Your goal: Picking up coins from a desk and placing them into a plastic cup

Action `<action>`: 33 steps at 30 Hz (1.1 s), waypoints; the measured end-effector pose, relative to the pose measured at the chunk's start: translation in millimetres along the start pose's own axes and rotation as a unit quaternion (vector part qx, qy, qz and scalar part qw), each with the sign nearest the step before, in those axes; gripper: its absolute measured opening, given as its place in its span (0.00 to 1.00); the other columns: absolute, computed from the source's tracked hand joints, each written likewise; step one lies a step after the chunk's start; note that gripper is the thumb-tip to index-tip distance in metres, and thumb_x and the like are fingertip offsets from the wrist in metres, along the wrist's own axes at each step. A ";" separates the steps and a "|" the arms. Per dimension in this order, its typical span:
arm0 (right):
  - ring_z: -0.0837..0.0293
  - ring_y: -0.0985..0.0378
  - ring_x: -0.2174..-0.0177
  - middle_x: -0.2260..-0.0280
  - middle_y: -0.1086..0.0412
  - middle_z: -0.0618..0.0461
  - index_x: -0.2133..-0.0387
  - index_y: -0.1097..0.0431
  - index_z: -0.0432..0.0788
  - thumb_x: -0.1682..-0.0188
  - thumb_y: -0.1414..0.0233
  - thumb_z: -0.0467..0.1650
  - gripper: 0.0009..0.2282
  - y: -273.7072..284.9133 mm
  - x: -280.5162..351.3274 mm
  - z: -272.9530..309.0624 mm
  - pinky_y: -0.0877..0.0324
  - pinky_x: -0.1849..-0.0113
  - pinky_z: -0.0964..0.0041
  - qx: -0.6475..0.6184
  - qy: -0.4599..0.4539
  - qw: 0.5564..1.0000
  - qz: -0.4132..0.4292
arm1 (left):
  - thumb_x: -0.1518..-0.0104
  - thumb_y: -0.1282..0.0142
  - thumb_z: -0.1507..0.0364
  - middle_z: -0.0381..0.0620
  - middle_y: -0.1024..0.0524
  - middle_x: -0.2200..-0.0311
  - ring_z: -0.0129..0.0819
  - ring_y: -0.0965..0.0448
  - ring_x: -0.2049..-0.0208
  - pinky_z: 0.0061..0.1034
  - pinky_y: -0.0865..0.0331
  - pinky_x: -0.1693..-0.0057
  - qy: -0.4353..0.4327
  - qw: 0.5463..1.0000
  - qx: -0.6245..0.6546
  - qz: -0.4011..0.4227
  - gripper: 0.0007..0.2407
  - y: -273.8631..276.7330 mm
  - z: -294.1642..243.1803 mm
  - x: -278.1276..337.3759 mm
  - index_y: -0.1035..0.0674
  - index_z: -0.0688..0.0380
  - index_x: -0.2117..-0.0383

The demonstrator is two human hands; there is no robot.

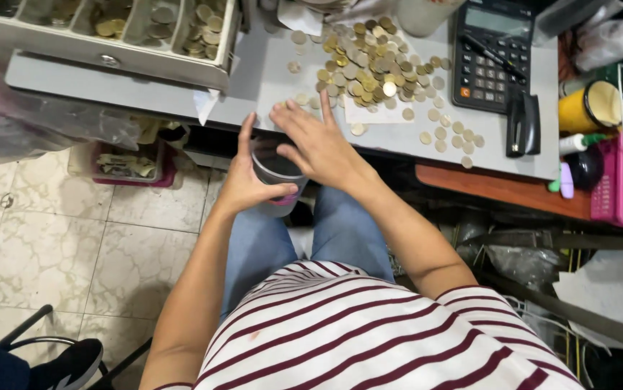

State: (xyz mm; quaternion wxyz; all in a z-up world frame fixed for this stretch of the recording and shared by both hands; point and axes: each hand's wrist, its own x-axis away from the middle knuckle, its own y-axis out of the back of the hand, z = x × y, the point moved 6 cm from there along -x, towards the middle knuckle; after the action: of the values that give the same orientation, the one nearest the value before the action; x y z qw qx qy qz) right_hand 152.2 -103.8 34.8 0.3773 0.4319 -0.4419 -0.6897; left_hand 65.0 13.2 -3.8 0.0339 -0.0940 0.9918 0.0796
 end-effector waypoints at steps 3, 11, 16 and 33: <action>0.45 0.39 0.36 0.38 0.37 0.45 0.34 0.42 0.47 0.41 0.55 0.43 0.24 13.5 22.9 17.1 0.77 0.37 0.32 -0.073 0.017 0.997 0.010 | 0.67 0.19 0.69 0.70 0.28 0.45 0.70 0.26 0.45 0.57 0.31 0.40 0.004 1.000 -0.027 -0.001 0.61 -6.1 -13.9 4.2 0.61 0.48 0.29; 0.41 0.37 0.38 0.40 0.36 0.37 0.38 0.39 0.40 0.44 0.46 0.44 0.27 49.4 27.6 -25.9 0.66 0.38 0.29 -0.058 -0.057 0.995 -0.062 | 0.71 0.18 0.67 0.68 0.28 0.45 0.67 0.25 0.46 0.54 0.30 0.40 0.025 0.999 -0.026 0.000 0.62 -25.1 -13.4 7.6 0.59 0.48 0.28; 0.36 0.41 0.37 0.38 0.40 0.30 0.40 0.37 0.32 0.44 0.49 0.47 0.31 22.2 3.1 -17.2 0.63 0.38 0.28 -0.022 -0.075 0.996 -0.038 | 0.71 0.18 0.66 0.62 0.25 0.46 0.63 0.24 0.45 0.53 0.32 0.39 0.024 0.999 -0.048 0.004 0.63 -31.9 -8.3 2.7 0.61 0.47 0.28; 0.43 0.37 0.37 0.38 0.37 0.39 0.41 0.34 0.38 0.45 0.43 0.41 0.24 44.7 96.6 -32.3 0.54 0.36 0.42 -0.055 -0.097 0.988 -0.110 | 0.70 0.19 0.63 0.65 0.28 0.44 0.63 0.26 0.43 0.54 0.33 0.39 -0.008 0.995 -0.075 0.064 0.60 -71.7 -25.1 4.4 0.55 0.49 0.28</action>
State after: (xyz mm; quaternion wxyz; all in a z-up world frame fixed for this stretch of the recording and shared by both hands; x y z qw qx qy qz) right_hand 155.4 -214.6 43.6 0.2776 0.3876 -0.3876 -0.7889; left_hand 73.2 -61.2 9.7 0.0296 -0.0321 0.9867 0.1564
